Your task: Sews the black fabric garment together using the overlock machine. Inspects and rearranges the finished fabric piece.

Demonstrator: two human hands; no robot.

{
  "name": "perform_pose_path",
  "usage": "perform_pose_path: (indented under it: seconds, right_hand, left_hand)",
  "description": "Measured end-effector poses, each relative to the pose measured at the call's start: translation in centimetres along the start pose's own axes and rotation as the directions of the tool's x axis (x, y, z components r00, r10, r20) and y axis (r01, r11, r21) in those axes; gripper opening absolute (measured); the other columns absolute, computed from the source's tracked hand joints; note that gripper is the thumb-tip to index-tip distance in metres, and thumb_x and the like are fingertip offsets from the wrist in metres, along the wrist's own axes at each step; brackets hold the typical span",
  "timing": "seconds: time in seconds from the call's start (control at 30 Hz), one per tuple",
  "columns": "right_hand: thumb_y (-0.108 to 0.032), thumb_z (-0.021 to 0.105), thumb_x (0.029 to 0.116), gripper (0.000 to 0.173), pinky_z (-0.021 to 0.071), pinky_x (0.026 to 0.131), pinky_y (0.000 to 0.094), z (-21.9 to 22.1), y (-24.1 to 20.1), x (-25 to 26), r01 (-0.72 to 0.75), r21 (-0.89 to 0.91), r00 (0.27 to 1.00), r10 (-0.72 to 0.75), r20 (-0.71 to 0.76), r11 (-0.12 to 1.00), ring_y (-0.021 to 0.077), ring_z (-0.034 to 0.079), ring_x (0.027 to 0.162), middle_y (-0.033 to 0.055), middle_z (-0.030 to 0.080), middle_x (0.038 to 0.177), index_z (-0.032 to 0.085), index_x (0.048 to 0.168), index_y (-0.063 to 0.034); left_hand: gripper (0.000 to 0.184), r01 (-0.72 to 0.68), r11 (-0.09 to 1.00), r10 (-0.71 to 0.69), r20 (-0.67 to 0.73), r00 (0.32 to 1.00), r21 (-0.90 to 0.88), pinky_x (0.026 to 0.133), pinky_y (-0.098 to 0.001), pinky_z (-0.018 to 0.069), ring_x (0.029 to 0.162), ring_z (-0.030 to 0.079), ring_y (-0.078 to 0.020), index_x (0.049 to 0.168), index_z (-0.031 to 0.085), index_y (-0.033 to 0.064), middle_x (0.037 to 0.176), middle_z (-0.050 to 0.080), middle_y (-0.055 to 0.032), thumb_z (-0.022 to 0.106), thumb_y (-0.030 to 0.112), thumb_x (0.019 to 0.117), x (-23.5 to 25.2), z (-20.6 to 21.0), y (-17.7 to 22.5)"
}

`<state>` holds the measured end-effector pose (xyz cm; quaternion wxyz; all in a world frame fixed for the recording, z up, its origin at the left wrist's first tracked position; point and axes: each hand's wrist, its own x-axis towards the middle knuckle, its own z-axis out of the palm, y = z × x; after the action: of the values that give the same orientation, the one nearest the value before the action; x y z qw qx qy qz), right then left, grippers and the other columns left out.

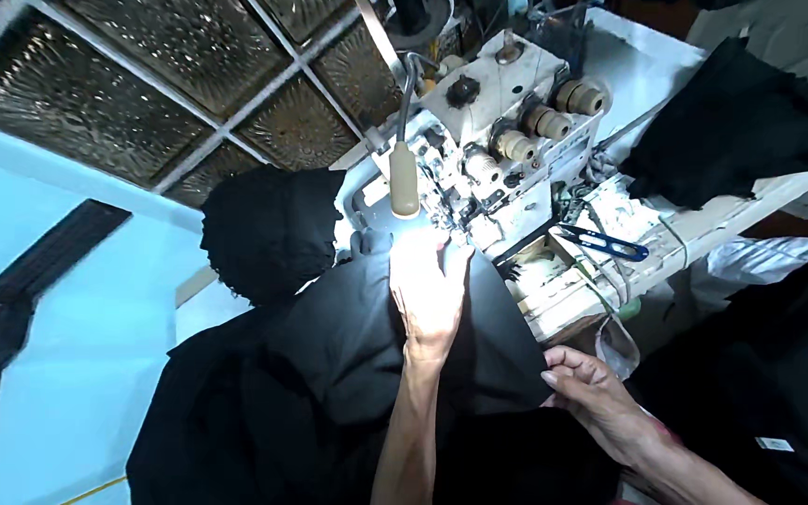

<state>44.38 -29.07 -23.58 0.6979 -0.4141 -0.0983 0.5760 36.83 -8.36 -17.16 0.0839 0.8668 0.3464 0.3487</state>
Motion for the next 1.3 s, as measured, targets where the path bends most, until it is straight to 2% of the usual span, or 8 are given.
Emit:
perform_pose_path:
  seconds: [0.17,0.37,0.47,0.63,0.77,0.9,1.03,1.3]
  right_hand:
    - [0.004,0.056,0.0913,0.021,0.0620,0.068,0.0251,0.1,-0.4,0.0,0.062,-0.016,0.998,-0.061,0.022,0.998,0.0049,0.070,0.067,-0.0083,0.070,0.073,0.064,0.102,-0.0122]
    - [-0.003,0.054,0.1013,0.018,0.0590,0.068,0.0236,1.8,-2.2,3.8,0.233,-0.461,0.972,-0.220,0.082,0.856,0.0032,0.068,0.070,-0.0012,0.068,0.083,0.052,0.118,0.0016]
    - [-0.008,0.051,0.1048,0.020,0.0603,0.065,0.0271,2.6,-3.0,5.2,0.257,-0.615,0.965,-0.226,0.129,0.746,0.0093,0.069,0.065,0.0080,0.069,0.083,0.054,0.119,0.0062]
    - [-0.018,0.052,0.1065,0.023,0.0570,0.067,0.0364,1.9,-4.2,5.3,0.304,-0.802,0.953,-0.181,0.245,0.515,0.0209,0.069,0.066,0.0133,0.070,0.080,0.064,0.113,0.0010]
    - [-0.012,0.059,0.1000,0.020,0.0582,0.075,0.0471,-0.9,-5.1,3.8,0.390,-0.883,0.843,-0.486,0.229,0.262,0.0295,0.073,0.083,0.0158,0.074,0.094,0.075,0.106,-0.0014]
    - [-0.003,0.066,0.0927,0.014,0.0596,0.075,0.0480,-6.6,-8.1,4.2,0.205,-0.978,0.682,-0.722,0.112,0.042,0.0295,0.071,0.086,0.0148,0.071,0.097,0.076,0.102,-0.0030]
    - [-0.001,0.066,0.0940,0.012,0.0568,0.075,0.0537,-10.3,-11.7,4.7,0.043,-0.999,0.634,-0.772,0.041,-0.017,0.0366,0.069,0.086,0.0213,0.069,0.102,0.074,0.103,0.0009]
    - [-0.005,0.071,0.0932,0.011,0.0552,0.079,0.0544,-9.4,-12.4,6.6,0.100,-0.990,0.695,-0.706,0.138,-0.095,0.0392,0.067,0.092,0.0200,0.068,0.103,0.075,0.102,-0.0016]
  left_hand:
    - [0.022,-0.104,0.994,0.107,-0.074,0.992,0.041,0.085,-0.0387,0.0520,0.093,0.065,-0.0269,0.093,0.067,-0.0016,0.096,0.067,-0.0170,0.074,0.019,0.0920,-0.5,0.0,0.1]
    - [0.019,-0.163,0.985,0.152,-0.146,0.978,-0.063,0.098,-0.0303,0.0480,0.110,0.063,-0.0215,0.088,0.070,0.0022,0.103,0.069,-0.0148,0.066,0.019,0.0967,-4.4,-2.4,2.2]
    - [0.021,-0.157,0.966,0.161,0.001,0.987,-0.205,0.097,-0.0217,0.0490,0.108,0.062,-0.0113,0.090,0.066,0.0066,0.102,0.066,-0.0077,0.062,0.024,0.1006,-8.2,-3.0,4.1]
    - [0.020,-0.112,0.907,0.254,0.315,0.914,-0.405,0.089,-0.0193,0.0530,0.094,0.067,-0.0121,0.082,0.068,0.0049,0.092,0.069,-0.0087,0.066,0.020,0.0949,-14.3,-1.8,5.4]
    - [0.013,-0.028,0.884,0.290,0.501,0.816,-0.466,0.088,-0.0234,0.0556,0.092,0.070,-0.0167,0.083,0.073,0.0012,0.092,0.073,-0.0118,0.070,0.012,0.0901,-17.0,-1.2,5.1]
    - [0.009,-0.014,0.912,0.304,0.651,0.696,-0.411,0.083,-0.0344,0.0589,0.092,0.073,-0.0236,0.088,0.076,0.0016,0.097,0.075,-0.0117,0.070,0.008,0.0883,-18.2,-1.0,5.1]
    - [0.009,-0.049,0.923,0.328,0.716,0.616,-0.381,0.079,-0.0390,0.0597,0.091,0.073,-0.0269,0.091,0.077,0.0032,0.099,0.075,-0.0118,0.071,0.010,0.0885,-18.7,-0.5,5.3]
    - [0.009,-0.090,0.945,0.301,0.727,0.618,-0.315,0.075,-0.0407,0.0602,0.088,0.073,-0.0279,0.090,0.077,0.0043,0.096,0.074,-0.0107,0.073,0.011,0.0862,-18.8,0.0,5.4]
